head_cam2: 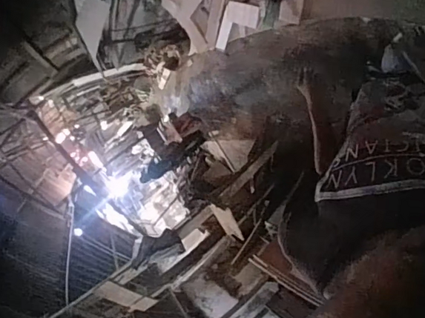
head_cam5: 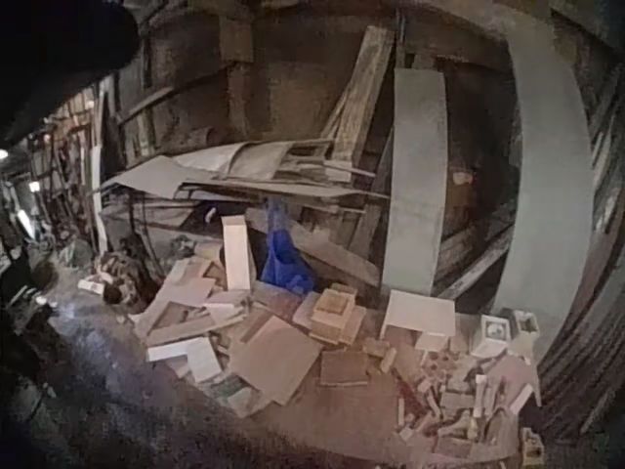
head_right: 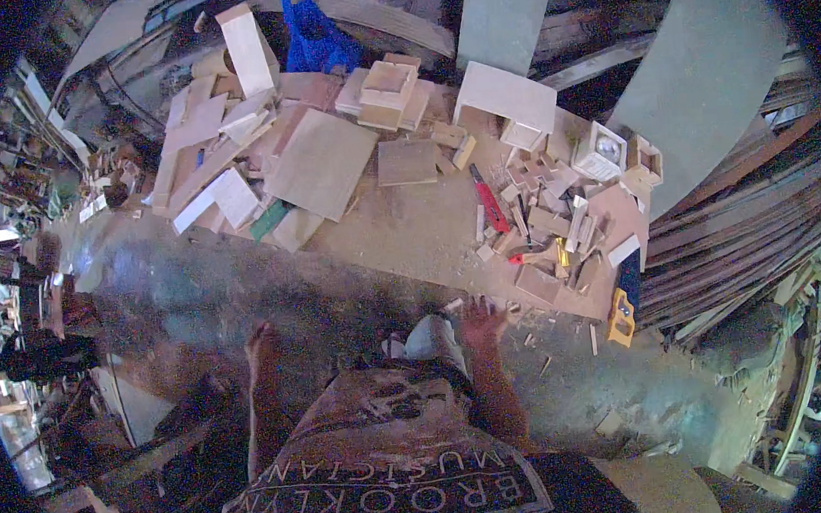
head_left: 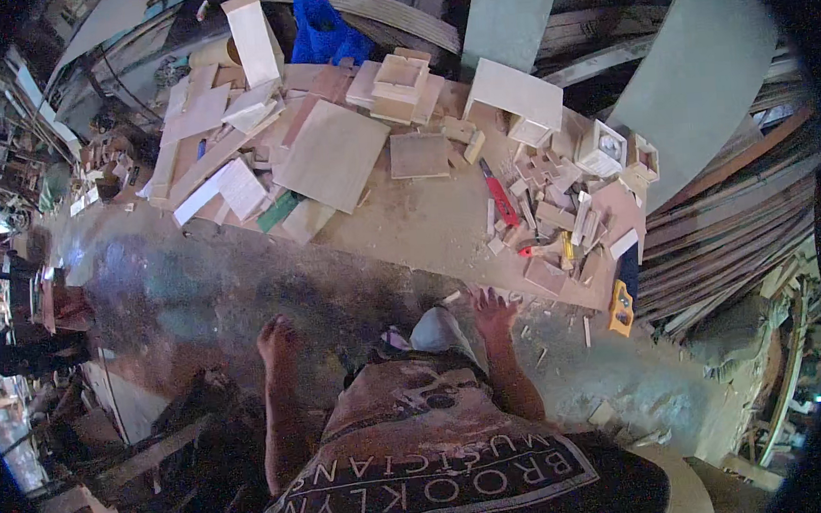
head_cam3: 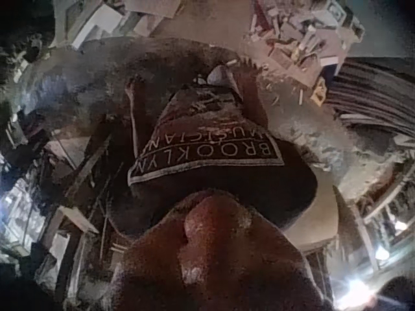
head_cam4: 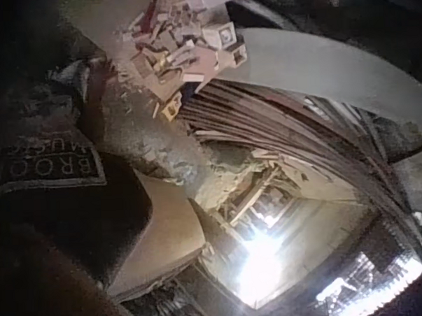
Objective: Assembling and inspecting small wooden box components on a workshop workbench.
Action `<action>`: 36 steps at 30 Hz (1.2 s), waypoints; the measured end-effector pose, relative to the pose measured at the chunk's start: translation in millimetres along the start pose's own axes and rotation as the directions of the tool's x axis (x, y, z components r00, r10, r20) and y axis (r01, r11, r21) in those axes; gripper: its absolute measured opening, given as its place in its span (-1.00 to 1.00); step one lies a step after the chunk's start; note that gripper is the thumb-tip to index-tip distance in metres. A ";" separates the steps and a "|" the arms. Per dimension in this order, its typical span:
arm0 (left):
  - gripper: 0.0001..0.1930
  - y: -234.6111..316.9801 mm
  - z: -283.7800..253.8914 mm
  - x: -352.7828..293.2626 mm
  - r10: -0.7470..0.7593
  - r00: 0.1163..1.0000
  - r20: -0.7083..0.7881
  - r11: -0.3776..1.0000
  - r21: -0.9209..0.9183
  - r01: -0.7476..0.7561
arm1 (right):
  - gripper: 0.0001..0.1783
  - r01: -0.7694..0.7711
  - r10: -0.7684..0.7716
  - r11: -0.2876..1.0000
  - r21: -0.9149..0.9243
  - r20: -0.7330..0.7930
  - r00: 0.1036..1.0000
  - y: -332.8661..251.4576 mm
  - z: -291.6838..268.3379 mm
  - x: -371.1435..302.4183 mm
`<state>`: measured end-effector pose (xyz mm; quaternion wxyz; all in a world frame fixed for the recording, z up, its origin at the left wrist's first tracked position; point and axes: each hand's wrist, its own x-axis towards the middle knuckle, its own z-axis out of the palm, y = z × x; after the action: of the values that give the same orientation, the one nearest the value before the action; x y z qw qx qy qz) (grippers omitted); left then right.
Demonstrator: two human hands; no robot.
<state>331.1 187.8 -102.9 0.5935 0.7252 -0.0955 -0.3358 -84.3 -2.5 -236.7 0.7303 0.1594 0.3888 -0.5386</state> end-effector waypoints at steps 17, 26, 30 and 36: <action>-0.77 95.6 128.0 44.3 -0.090 0.932 0.350 0.996 0.043 0.080 | -0.24 0.294 -0.160 0.829 0.476 -0.302 0.940 10.6 72.7 -38.5; -0.77 78.7 105.3 99.9 -0.152 0.887 0.435 0.987 0.106 0.117 | -0.22 0.256 -0.241 0.902 0.347 -0.085 0.967 39.8 -1.3 -10.0; -0.71 116.1 67.8 137.6 -0.116 0.886 0.450 0.993 0.069 0.095 | -0.21 0.216 -0.084 0.942 0.255 -0.445 0.892 66.6 -14.7 47.4; -0.70 144.4 6.7 190.1 -0.089 0.888 0.451 0.989 0.146 0.025 | -0.26 -0.096 -0.168 0.956 0.276 0.789 0.591 122.2 -161.1 51.7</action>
<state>508.4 40.3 -40.8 0.4935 0.6673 -0.2335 -0.5066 -30.8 113.3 -401.9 0.7839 -0.0042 -0.0631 -0.6177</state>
